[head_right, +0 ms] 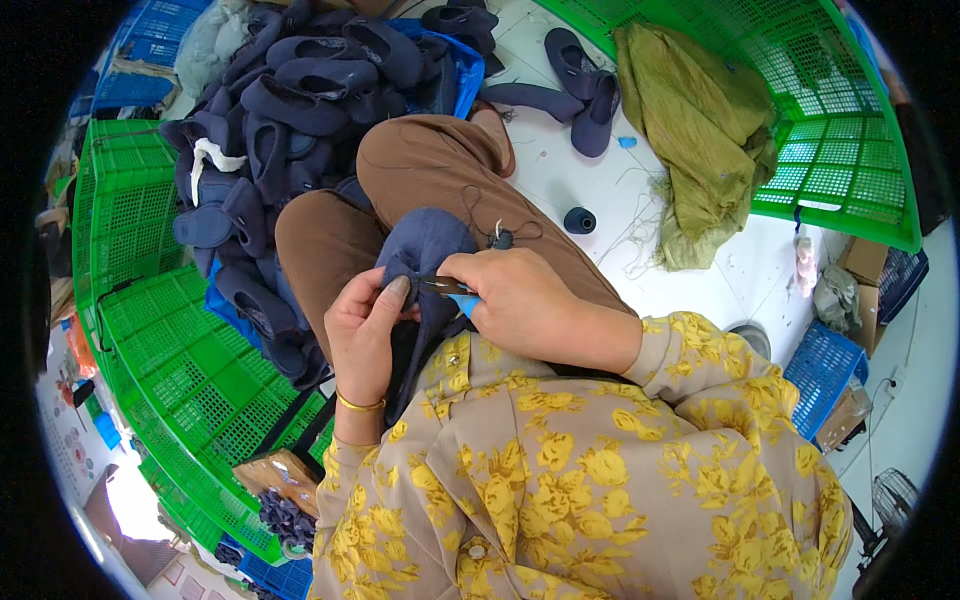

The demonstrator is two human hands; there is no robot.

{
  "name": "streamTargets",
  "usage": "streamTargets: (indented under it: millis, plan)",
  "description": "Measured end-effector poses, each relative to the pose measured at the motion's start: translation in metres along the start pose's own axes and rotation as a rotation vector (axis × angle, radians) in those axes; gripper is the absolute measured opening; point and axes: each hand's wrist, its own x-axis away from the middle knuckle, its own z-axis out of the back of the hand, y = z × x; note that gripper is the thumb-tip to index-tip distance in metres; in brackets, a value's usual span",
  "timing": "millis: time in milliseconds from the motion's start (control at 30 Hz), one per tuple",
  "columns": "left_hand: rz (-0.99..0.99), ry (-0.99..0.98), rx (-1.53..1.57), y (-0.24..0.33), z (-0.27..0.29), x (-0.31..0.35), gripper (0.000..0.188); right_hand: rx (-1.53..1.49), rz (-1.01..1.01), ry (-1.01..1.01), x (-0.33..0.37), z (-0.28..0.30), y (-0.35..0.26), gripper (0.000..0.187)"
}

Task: The person sits on the floor and sews a dark blue slip-on shoe using a needle and thread. They repeatedly insert the needle into the shoe's upper, pull the thread through, and adjust the shoe's position. The person handles multiple shoes from a nearby pile, working on one at a time.

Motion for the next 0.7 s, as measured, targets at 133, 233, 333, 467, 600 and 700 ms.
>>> streamTargets:
  millis: [133,233,333,467,600,700]
  plan:
    - [0.026,-0.008,0.072,0.003,-0.001,-0.001,0.017,-0.021,0.001,0.022,0.002,-0.007,0.008,0.025]
    - [0.040,-0.036,0.061,0.001,0.001,-0.002,0.017,-0.030,0.006,0.028,0.002,-0.012,0.013,0.021]
    - [0.065,-0.030,0.107,0.003,-0.001,-0.002,0.016,-0.021,0.006,0.036,0.002,-0.017,0.014,0.019]
    - [0.104,-0.025,0.112,0.006,-0.001,-0.003,0.017,-0.025,0.034,0.053,0.001,-0.016,0.013,0.019]
    - [0.133,-0.043,0.146,0.007,0.001,-0.004,0.017,0.073,-0.020,-0.028,0.004,-0.009,0.007,0.025]
    - [0.152,-0.064,0.168,0.007,0.002,-0.005,0.017,0.102,-0.025,-0.054,0.006,-0.009,0.006,0.030]
